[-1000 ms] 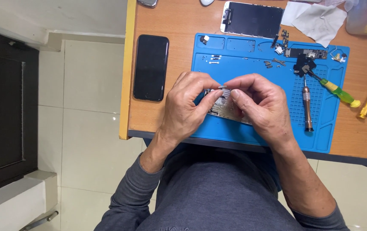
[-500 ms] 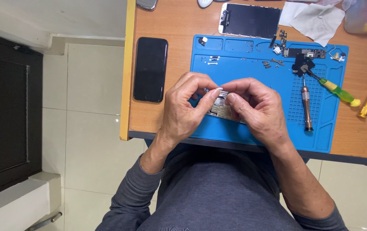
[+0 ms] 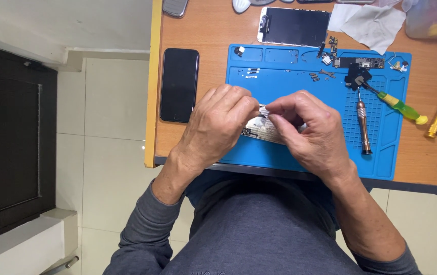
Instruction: The person uses a metal spudger to pry and lift a ribbon cable connector on a disassembled smartphone motherboard. They then use tweezers to carefully adjust and reseat the connector and other small components on the board.
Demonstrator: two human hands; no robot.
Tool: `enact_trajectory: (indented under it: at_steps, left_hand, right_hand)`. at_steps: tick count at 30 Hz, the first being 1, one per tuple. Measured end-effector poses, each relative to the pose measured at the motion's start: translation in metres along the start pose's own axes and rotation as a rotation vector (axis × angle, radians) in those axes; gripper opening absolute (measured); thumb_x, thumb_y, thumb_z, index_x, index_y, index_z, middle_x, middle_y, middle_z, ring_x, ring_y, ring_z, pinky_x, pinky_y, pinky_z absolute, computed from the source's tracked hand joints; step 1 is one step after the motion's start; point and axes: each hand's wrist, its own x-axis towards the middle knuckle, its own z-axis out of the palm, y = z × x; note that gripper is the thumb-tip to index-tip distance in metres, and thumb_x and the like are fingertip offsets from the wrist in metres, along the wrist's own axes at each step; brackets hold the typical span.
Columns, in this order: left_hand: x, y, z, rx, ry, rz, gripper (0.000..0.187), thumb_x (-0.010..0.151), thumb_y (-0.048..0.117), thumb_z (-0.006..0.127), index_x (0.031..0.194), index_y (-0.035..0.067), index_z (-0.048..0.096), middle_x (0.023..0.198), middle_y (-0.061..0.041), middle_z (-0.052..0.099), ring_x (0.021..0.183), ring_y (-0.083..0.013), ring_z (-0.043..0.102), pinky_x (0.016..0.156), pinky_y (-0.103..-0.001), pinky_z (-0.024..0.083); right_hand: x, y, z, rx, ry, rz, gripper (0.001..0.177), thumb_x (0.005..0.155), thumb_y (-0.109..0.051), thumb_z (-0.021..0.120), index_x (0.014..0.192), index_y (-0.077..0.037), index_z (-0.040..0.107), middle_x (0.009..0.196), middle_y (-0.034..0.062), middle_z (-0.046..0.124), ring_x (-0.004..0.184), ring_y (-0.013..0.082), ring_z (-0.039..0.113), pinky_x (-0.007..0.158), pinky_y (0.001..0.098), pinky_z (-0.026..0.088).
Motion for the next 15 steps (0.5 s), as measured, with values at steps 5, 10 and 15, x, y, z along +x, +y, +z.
enact_trajectory:
  at_steps: [5,10,15]
  left_hand:
    - [0.004,0.010,-0.003,-0.132,-0.023,-0.066,0.007,0.115,0.016,0.070,0.110,0.012,0.071,0.099,-0.004,0.066,0.095,-0.0259,0.072,0.085,-0.041,0.061]
    - [0.000,0.016,0.003,-0.288,-0.034,-0.163,0.005,0.116,0.018,0.068,0.114,0.015,0.072,0.100,-0.002,0.067,0.100,-0.0251,0.074,0.090,-0.041,0.063]
    - [-0.007,0.020,0.006,-0.547,0.036,-0.381,0.009,0.115,0.026,0.073,0.120,0.021,0.079,0.104,0.003,0.074,0.087,-0.0155,0.071,0.077,-0.032,0.063]
  right_hand:
    - [-0.002,0.003,0.005,-0.003,0.015,0.015,0.012,0.102,-0.004,0.087,0.114,-0.008,0.085,0.079,0.0096,0.071,0.070,0.0210,0.066,0.064,0.0360,0.057]
    - [-0.007,0.012,0.007,0.004,0.026,0.055,0.006,0.103,-0.006,0.087,0.109,-0.007,0.084,0.074,0.0072,0.069,0.066,0.0189,0.064,0.061,0.0347,0.056]
    - [-0.007,0.018,0.002,0.204,0.044,0.140,0.010,0.103,-0.003,0.084,0.112,-0.007,0.082,0.095,0.0084,0.071,0.077,0.0131,0.065,0.069,0.0306,0.056]
